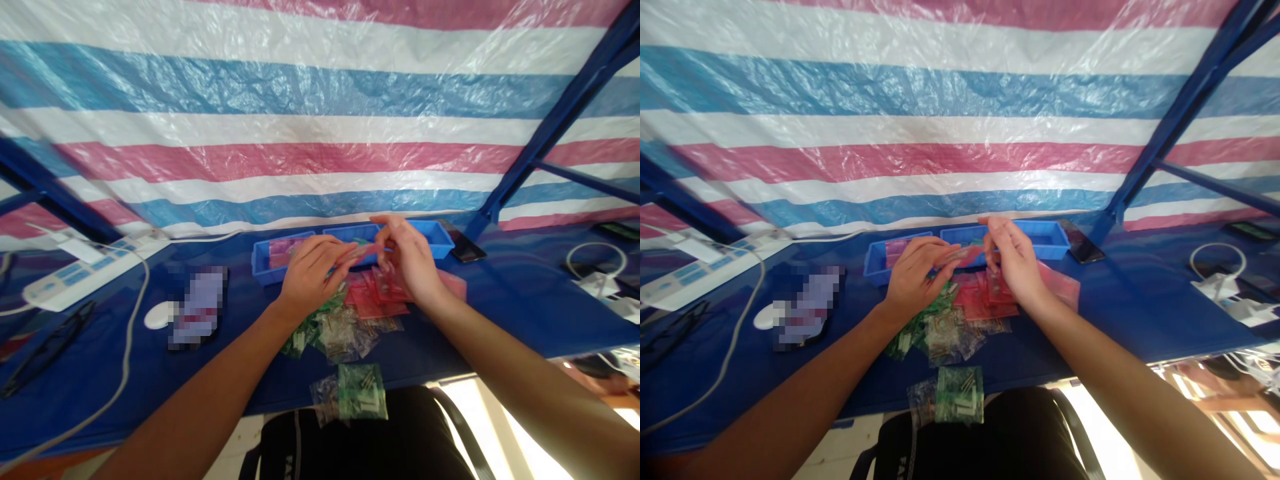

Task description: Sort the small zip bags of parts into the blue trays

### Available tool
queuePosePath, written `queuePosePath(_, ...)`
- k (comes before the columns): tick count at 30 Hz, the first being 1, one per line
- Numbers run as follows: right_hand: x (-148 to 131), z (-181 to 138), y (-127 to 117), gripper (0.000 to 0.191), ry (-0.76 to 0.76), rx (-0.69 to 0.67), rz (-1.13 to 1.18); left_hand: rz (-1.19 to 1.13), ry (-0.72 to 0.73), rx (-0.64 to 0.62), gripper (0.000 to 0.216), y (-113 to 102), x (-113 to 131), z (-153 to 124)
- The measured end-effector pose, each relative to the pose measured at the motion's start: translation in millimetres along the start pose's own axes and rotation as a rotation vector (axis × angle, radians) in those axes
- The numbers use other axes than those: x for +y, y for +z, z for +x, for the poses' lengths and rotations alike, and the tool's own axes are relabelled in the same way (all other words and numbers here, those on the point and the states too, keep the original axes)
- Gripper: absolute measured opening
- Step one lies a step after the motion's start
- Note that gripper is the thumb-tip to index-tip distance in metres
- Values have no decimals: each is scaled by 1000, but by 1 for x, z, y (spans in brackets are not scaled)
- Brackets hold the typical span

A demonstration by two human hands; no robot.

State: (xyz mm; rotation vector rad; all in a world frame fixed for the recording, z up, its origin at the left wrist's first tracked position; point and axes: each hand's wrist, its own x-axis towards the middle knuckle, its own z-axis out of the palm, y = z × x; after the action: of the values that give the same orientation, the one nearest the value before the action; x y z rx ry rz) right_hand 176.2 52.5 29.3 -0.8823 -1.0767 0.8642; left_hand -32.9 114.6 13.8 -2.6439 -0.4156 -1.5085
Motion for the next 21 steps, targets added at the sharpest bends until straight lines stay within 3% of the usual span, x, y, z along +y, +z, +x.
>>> queuePosePath(3,2,-3,1,44,-152,-80,-134,19,-143,37,39,1,4,0)
queuePosePath(5,7,-5,6,49,-164,-128,-178,6,-211,32,44,2,6,-1)
queuePosePath(9,17,-3,14,41,-101,-95,-99,-54,-278,34,67,7,6,-2)
queuePosePath(14,15,3,7,63,38,1,37,-43,-189,-19,92,4,1,2)
queuePosePath(17,11,5,3,64,148,33,181,-5,-52,-99,82,-1,-1,5)
queuePosePath(21,7,7,0,45,294,13,303,-22,19,-66,40,-1,-1,6)
